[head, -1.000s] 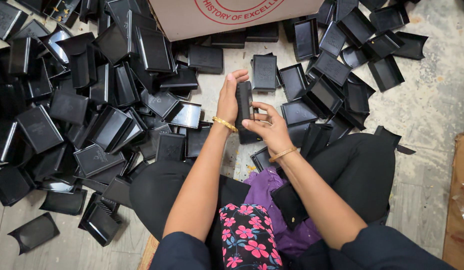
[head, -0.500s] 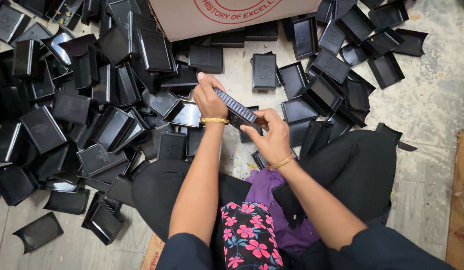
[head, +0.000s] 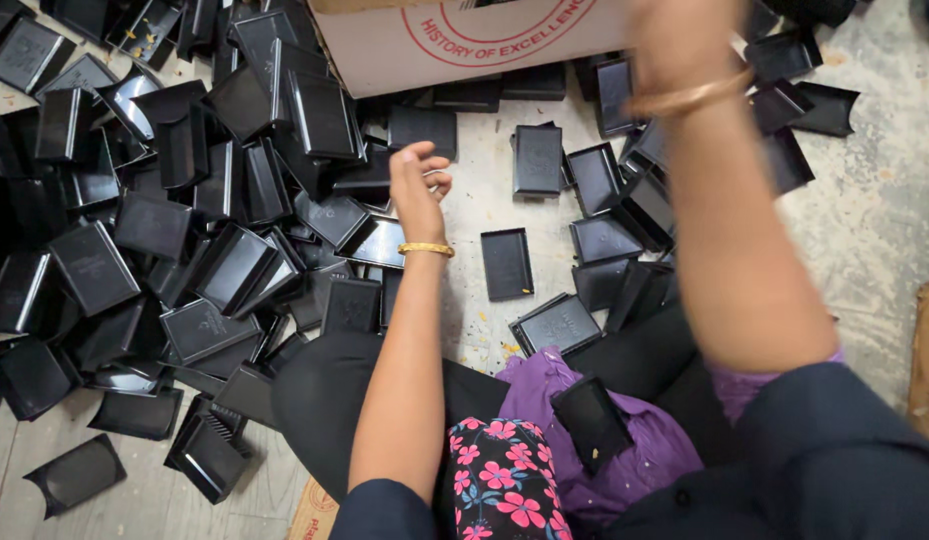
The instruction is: The person sits on the floor among a large pile of black plastic trays and lids, picks up a base and a lid one at a time, snaps the lid onto the base by hand, and sets the assembled box onto a growing pile. Other people's hands occasionally place more pieces into the pile.
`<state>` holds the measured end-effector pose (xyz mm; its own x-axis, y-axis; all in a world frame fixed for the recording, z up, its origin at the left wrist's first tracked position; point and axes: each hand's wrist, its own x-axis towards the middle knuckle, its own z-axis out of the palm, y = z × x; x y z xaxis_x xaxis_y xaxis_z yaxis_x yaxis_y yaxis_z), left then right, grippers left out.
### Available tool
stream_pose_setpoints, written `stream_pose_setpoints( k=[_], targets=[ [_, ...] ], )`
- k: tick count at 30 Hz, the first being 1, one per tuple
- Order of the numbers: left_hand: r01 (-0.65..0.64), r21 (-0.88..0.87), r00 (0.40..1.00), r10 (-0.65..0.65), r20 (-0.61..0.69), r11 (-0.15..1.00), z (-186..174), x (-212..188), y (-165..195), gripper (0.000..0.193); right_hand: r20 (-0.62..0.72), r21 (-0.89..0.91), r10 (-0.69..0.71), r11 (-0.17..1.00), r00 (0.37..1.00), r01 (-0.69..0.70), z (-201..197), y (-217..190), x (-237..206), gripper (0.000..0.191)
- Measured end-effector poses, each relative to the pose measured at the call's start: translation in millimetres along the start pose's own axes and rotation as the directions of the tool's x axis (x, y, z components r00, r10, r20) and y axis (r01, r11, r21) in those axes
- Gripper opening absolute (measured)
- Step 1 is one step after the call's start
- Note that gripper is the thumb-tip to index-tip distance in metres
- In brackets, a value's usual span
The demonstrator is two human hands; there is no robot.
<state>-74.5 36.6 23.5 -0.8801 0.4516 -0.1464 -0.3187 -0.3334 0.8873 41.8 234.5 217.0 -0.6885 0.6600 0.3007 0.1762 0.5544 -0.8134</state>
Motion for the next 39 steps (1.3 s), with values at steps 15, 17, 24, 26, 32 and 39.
stream_pose_setpoints(
  k=[15, 17, 24, 26, 32, 39],
  targets=[
    [0.362, 0.52, 0.85, -0.503, 0.157, 0.774, -5.3, -33.9, -20.1, 0.079, 0.585, 0.352, 0.374, 0.682, 0.719, -0.641, 72.1, 104.6, -182.2, 0.061],
    [0.27, 0.514, 0.873, -0.432, 0.226, 0.814, -4.8, -36.4, -14.8, 0.081, 0.494, 0.141, 0.309, 0.894, 0.813, -0.425, 33.8, 110.4, -180.3, 0.041],
    [0.343, 0.236, 0.894, -0.393, 0.215, 0.909, -7.6, -33.4, -7.6, 0.064, -0.411, -0.591, 0.358, 0.595, 0.838, -0.544, -97.5, 213.0, -152.8, 0.069],
    [0.317, 0.215, 0.904, -0.363, 0.227, 0.924, -9.7, -31.2, -9.6, 0.057, -0.253, -0.622, 0.604, 0.496, 0.756, -0.605, -98.9, 217.1, -150.6, 0.073],
    [0.292, 0.24, 0.9, -0.351, 0.259, 0.926, -17.7, -26.6, -25.7, 0.053, 0.145, -0.457, 0.42, 0.831, 0.896, -0.316, -51.9, 173.4, -169.6, 0.101],
    [0.385, 0.056, 0.87, -0.383, 0.31, 0.921, -12.4, -31.0, -28.7, 0.051, -0.203, 0.335, 0.208, 0.933, 0.957, -0.131, 44.3, 64.6, -170.8, 0.055]
  ],
)
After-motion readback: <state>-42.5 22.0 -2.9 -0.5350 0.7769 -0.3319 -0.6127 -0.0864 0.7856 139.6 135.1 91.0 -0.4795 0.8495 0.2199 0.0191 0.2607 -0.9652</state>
